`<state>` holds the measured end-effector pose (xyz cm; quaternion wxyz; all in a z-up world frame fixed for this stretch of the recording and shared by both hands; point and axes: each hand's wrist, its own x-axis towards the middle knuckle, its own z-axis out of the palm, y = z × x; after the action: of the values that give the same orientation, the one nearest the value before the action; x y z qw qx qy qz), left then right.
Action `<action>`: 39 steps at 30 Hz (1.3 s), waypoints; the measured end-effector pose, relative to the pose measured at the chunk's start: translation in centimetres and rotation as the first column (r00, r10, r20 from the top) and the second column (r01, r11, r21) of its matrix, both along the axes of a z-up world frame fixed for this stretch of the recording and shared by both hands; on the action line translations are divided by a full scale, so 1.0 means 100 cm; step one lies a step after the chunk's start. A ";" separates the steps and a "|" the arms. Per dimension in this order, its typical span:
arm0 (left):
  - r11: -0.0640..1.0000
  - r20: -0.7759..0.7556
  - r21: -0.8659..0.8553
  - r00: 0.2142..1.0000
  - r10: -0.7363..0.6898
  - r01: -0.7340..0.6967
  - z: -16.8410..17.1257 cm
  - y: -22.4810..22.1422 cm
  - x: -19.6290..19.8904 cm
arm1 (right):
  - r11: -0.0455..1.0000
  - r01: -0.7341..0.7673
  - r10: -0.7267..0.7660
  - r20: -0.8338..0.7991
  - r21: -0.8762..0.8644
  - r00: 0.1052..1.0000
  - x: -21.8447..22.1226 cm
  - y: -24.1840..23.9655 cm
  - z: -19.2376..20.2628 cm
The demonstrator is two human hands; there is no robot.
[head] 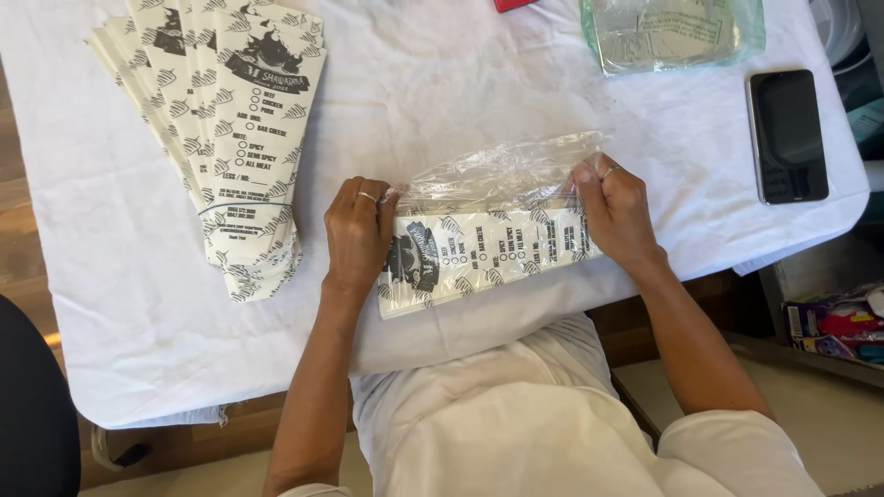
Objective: Organizing and stacking printed paper food wrappers on a table.
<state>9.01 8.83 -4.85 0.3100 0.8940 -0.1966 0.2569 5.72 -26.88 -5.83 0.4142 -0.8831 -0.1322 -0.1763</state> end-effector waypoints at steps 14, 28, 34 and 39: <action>0.998 -0.005 -0.055 1.000 -0.001 0.000 0.008 -0.007 0.002 | 0.888 -0.143 0.296 -0.303 0.438 0.906 -0.009 0.012 0.028; 0.901 0.045 -0.405 0.988 -0.151 0.156 0.117 -0.030 0.012 | 0.793 -0.080 0.072 0.037 0.605 0.997 0.016 -0.035 0.064; 0.864 0.295 -0.408 0.938 -0.181 0.295 0.168 -0.040 0.014 | 0.808 -0.139 -0.179 0.463 0.573 0.868 0.085 -0.111 0.097; 0.878 0.152 -0.455 0.984 -0.087 0.148 0.145 -0.033 -0.003 | 0.582 0.011 -0.535 0.373 0.813 0.758 0.159 -0.128 0.037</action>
<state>8.66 5.52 9.65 0.5168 0.7620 -0.2028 0.3334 21.61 -39.65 -2.16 0.6536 -0.5277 -0.0179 -0.5422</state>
